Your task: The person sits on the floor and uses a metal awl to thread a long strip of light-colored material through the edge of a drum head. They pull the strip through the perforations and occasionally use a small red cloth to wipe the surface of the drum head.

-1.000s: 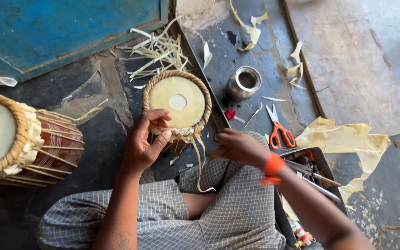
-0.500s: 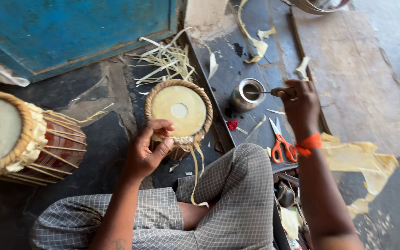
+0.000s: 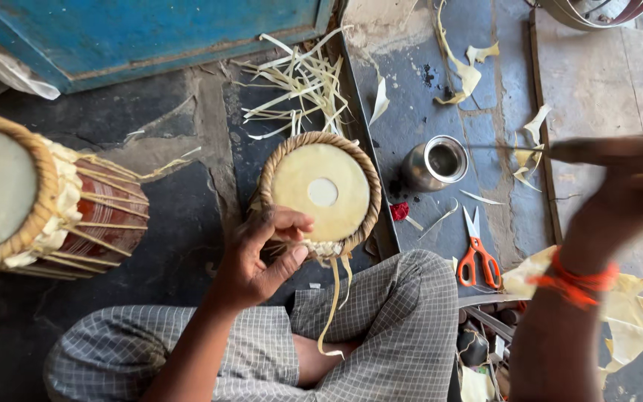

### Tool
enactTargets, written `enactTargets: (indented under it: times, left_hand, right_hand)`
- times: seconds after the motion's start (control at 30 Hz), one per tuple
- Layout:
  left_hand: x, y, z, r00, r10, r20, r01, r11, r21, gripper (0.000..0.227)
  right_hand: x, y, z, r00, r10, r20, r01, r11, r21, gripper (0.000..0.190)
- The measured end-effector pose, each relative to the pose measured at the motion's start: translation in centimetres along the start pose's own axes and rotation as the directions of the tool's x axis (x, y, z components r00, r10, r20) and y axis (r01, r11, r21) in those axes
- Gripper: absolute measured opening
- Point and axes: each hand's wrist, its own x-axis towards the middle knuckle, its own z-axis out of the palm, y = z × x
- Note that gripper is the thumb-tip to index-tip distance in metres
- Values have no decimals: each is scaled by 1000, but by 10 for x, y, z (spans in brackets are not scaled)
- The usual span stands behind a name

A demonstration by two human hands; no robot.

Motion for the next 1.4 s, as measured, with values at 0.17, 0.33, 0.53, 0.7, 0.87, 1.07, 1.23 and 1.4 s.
enactTargets:
  times: [0.17, 0.33, 0.53, 0.7, 0.87, 1.07, 1.23, 1.4]
  left_hand:
    - [9, 0, 14, 993, 92, -70, -77, 979, 187, 22]
    - [23, -18, 37, 948, 316, -37, -230, 761, 607, 23]
    - [20, -29, 39, 919, 393, 27, -298, 649, 700, 28]
    - [21, -28, 36, 915, 401, 52, -318, 635, 704, 28]
    - [21, -29, 34, 910, 411, 58, -330, 632, 701, 27]
    - [21, -33, 36, 897, 440, 46, -341, 621, 706, 28]
    - [20, -34, 37, 902, 431, 27, -324, 635, 702, 29]
    - [22, -31, 39, 914, 406, -9, -287, 662, 692, 30]
  right_hand:
    - [2, -28, 1, 979, 171, 109, -202, 798, 568, 34]
    - [-6, -35, 34, 957, 145, 250, -285, 619, 732, 28]
    - [-12, -41, 82, 917, 109, 384, -386, 479, 788, 24]
    - [-10, -50, 101, 891, 79, 447, -437, 419, 796, 24]
    - [-4, -65, 108, 878, 26, 478, -449, 393, 803, 27]
    - [21, -99, 111, 811, -93, 578, -484, 451, 750, 34]
    - [57, -109, 114, 594, -258, 762, -518, 602, 608, 26]
    - [83, -92, 129, 388, -292, 875, -780, 402, 480, 15]
